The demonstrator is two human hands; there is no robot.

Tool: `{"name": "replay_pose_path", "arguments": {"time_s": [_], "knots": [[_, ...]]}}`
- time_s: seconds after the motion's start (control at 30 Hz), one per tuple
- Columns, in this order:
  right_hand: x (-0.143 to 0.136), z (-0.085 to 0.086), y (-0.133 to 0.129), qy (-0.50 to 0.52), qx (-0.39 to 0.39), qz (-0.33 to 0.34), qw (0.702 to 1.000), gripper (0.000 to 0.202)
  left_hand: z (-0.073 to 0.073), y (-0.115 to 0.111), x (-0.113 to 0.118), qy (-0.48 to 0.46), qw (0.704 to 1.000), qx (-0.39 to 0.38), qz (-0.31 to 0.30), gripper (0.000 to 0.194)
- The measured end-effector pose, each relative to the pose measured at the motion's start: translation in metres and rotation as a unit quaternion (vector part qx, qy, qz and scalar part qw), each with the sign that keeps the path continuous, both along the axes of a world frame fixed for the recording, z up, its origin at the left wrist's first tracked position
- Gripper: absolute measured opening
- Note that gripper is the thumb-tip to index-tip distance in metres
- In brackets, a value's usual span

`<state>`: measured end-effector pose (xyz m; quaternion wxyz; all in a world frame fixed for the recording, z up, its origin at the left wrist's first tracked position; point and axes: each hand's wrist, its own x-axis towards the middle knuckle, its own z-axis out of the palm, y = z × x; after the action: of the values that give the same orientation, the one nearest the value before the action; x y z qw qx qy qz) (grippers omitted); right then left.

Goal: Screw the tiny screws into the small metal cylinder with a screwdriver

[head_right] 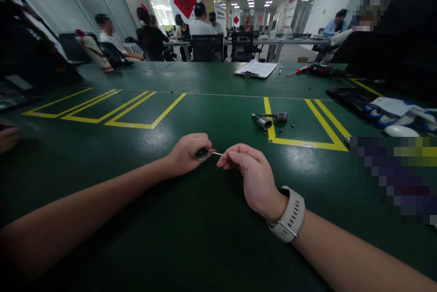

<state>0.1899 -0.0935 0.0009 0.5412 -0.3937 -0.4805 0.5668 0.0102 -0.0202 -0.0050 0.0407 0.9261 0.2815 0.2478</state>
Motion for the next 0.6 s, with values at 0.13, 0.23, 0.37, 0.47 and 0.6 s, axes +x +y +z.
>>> {"name": "replay_pose_path", "arguments": {"time_s": [0.13,0.23,0.37,0.47,0.6], "knots": [[-0.001,-0.001,0.001,0.037,-0.034,0.009,0.999,0.014,0.000,0.001,0.001,-0.036,0.999,-0.024,-0.007,0.020],[-0.001,0.000,-0.003,0.004,0.017,-0.009,1.000,0.015,0.000,0.001,0.001,-0.037,0.999,-0.022,-0.005,0.017],[-0.003,0.005,-0.014,-0.175,0.134,-0.036,0.975,0.018,0.000,0.000,0.002,-0.008,1.000,0.002,0.004,0.015],[-0.006,0.010,-0.022,-0.300,0.205,-0.050,0.930,0.018,-0.001,-0.001,0.003,0.015,0.999,0.025,0.015,0.016],[-0.005,0.011,-0.020,-0.297,0.175,-0.027,0.938,0.018,-0.001,-0.003,0.003,0.049,0.997,0.051,0.011,0.015]]}}
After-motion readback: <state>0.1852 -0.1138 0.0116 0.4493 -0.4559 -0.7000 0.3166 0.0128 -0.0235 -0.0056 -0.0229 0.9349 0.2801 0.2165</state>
